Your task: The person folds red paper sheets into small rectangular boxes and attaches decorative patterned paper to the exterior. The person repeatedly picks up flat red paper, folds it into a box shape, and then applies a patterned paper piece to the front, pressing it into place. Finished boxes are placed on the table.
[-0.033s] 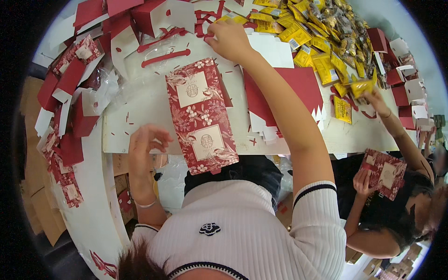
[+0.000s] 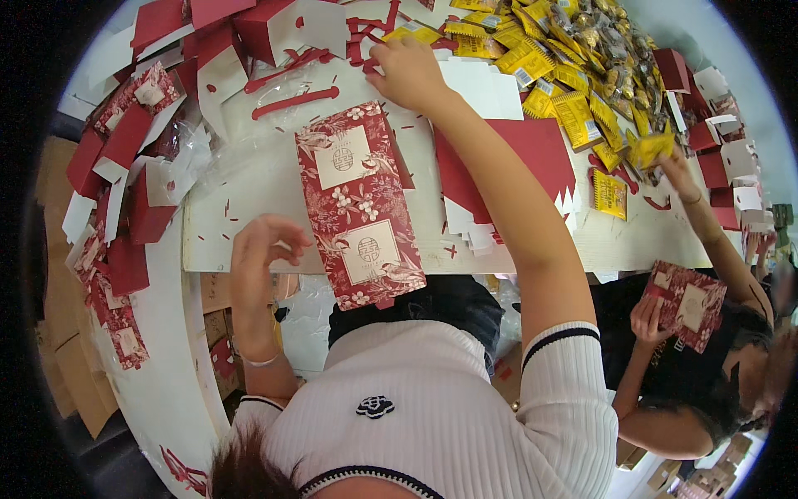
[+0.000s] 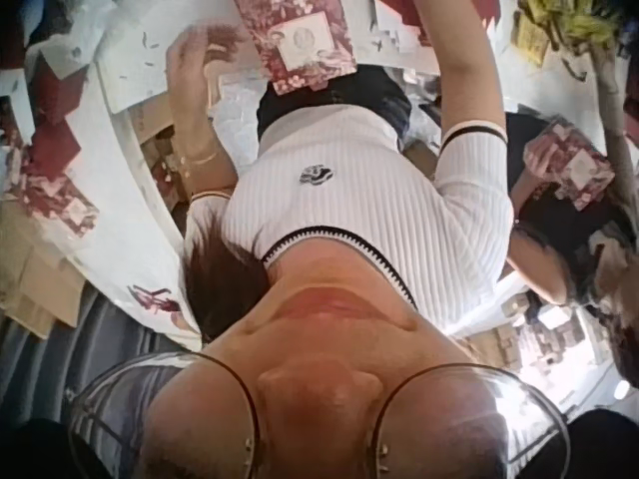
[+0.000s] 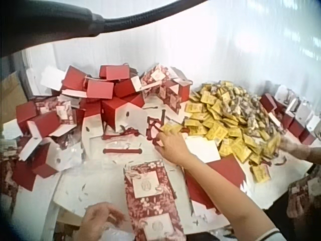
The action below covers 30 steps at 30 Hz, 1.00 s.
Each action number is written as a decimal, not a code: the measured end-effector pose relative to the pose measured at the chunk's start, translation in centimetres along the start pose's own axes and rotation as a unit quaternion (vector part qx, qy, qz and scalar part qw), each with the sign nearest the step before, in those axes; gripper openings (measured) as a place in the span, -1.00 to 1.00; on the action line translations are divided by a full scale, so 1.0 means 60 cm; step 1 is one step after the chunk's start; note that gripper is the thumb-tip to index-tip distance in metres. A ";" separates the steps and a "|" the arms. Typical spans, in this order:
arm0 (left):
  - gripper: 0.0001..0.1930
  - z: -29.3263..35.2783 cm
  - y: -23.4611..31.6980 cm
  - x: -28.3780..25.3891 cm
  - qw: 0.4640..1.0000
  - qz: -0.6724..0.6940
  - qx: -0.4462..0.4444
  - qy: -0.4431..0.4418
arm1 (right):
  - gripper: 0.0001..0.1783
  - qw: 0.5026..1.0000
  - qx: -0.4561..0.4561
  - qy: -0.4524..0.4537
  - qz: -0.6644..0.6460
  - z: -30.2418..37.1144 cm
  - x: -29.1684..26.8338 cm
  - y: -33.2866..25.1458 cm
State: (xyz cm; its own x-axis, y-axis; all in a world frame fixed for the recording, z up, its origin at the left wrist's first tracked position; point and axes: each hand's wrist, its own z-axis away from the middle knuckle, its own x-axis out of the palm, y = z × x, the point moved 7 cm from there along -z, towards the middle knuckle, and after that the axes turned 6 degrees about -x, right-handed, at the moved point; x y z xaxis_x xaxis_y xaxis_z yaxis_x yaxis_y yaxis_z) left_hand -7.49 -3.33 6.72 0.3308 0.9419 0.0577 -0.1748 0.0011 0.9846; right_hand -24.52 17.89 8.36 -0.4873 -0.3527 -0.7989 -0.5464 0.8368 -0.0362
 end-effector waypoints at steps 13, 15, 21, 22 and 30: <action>-0.64 -0.050 0.076 0.066 0.977 0.203 0.022 -0.052 | -0.87 0.675 0.148 -0.141 -0.709 0.069 -0.162 -0.191; -0.69 -0.054 0.074 0.076 0.965 0.250 0.001 -0.072 | -0.87 0.654 0.166 -0.145 -0.724 0.093 -0.172 -0.222; -0.67 -0.050 0.063 0.088 0.962 0.261 0.008 -0.081 | -0.74 0.674 0.067 -0.032 -0.735 0.141 -0.215 -0.230; -0.66 -0.049 0.065 0.098 0.943 0.311 0.000 -0.121 | -0.59 0.699 0.026 -0.043 -0.713 0.145 -0.225 -0.232; -0.67 -0.039 0.044 0.107 0.880 0.420 0.022 -0.222 | -0.80 0.547 0.116 0.021 -0.829 0.168 -0.213 -0.219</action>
State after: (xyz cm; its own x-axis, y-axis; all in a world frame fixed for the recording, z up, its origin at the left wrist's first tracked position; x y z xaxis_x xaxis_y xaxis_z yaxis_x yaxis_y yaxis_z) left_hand -7.98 3.48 9.30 0.4328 0.3805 0.8172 -0.4981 -0.6547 0.5686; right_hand -4.23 15.63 12.98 0.5290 -0.7123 0.4613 -0.1626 -0.6186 -0.7687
